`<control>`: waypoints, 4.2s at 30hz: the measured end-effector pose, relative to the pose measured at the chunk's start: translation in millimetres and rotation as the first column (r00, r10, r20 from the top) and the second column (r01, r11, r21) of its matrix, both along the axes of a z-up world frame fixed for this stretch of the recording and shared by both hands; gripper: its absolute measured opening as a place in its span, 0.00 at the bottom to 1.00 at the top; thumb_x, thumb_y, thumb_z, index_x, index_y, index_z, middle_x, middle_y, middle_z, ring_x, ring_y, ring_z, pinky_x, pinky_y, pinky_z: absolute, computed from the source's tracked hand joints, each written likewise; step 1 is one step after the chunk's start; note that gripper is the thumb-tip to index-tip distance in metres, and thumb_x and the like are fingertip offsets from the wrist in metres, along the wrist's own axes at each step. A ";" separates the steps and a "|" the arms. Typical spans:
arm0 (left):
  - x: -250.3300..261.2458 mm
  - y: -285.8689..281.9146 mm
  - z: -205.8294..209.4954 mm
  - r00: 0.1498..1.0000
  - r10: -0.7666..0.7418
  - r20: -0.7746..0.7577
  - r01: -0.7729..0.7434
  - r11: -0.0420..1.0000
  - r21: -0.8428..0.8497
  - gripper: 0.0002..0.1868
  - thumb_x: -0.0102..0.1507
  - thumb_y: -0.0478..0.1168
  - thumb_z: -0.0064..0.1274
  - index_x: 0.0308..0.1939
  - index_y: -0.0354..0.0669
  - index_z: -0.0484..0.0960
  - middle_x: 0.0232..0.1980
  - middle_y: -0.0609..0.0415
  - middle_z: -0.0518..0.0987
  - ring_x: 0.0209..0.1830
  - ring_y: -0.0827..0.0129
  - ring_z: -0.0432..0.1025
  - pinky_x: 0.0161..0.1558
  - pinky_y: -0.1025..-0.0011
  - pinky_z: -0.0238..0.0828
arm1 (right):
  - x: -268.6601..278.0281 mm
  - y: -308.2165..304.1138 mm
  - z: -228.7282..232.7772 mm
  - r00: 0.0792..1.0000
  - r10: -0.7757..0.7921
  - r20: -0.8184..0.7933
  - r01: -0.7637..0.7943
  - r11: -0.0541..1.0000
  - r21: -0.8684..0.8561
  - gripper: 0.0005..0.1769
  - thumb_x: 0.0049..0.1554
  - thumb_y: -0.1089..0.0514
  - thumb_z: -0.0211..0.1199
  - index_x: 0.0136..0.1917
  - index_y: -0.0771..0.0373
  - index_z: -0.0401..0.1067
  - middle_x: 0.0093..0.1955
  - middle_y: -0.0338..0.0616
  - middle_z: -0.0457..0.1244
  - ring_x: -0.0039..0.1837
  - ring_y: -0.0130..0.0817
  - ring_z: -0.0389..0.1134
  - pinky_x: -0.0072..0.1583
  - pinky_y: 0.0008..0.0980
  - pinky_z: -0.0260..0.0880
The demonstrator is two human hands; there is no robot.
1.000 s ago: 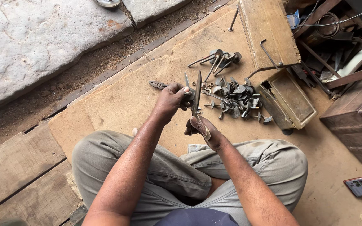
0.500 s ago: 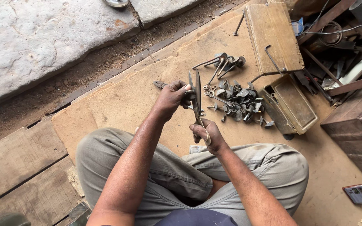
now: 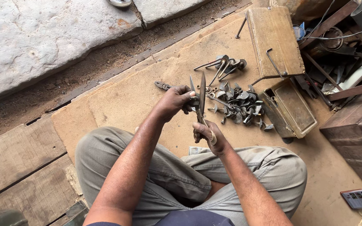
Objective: The person uses shears and their hands to trim and adjust a small dark component among various metal bolts and parts spread on a wooden board.
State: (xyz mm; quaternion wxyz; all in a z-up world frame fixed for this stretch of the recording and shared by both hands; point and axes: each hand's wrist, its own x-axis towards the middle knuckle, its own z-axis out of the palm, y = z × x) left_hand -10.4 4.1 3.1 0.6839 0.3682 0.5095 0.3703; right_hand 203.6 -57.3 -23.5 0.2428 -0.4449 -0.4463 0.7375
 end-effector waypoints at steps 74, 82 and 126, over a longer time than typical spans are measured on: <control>16.2 -8.4 -13.0 0.964 0.179 0.195 -0.176 0.984 -0.037 0.13 0.70 0.43 0.51 0.44 0.35 0.79 0.34 0.51 0.82 0.30 0.69 0.79 0.34 0.69 0.79 | -11.0 3.6 3.2 0.988 -0.038 0.150 0.025 0.996 0.085 0.26 0.57 0.37 0.66 0.46 0.63 0.71 0.35 0.39 0.63 0.40 0.27 0.65 0.46 0.28 0.67; -7.4 4.2 -13.4 0.993 -0.045 0.111 0.054 0.995 -0.079 0.12 0.67 0.43 0.56 0.43 0.35 0.84 0.32 0.52 0.81 0.25 0.73 0.74 0.30 0.71 0.75 | 0.2 13.7 0.2 0.994 0.106 -0.038 -0.100 0.986 0.132 0.31 0.57 0.30 0.63 0.44 0.62 0.69 0.39 0.40 0.63 0.43 0.27 0.65 0.48 0.28 0.66; -7.0 3.2 6.8 0.989 -0.105 -0.107 0.109 0.994 0.028 0.15 0.68 0.46 0.55 0.38 0.37 0.83 0.24 0.59 0.74 0.21 0.76 0.66 0.24 0.73 0.66 | -0.8 3.0 0.6 0.999 0.027 -0.027 -0.027 0.999 0.023 0.25 0.56 0.38 0.68 0.43 0.63 0.69 0.35 0.40 0.61 0.39 0.29 0.63 0.44 0.31 0.65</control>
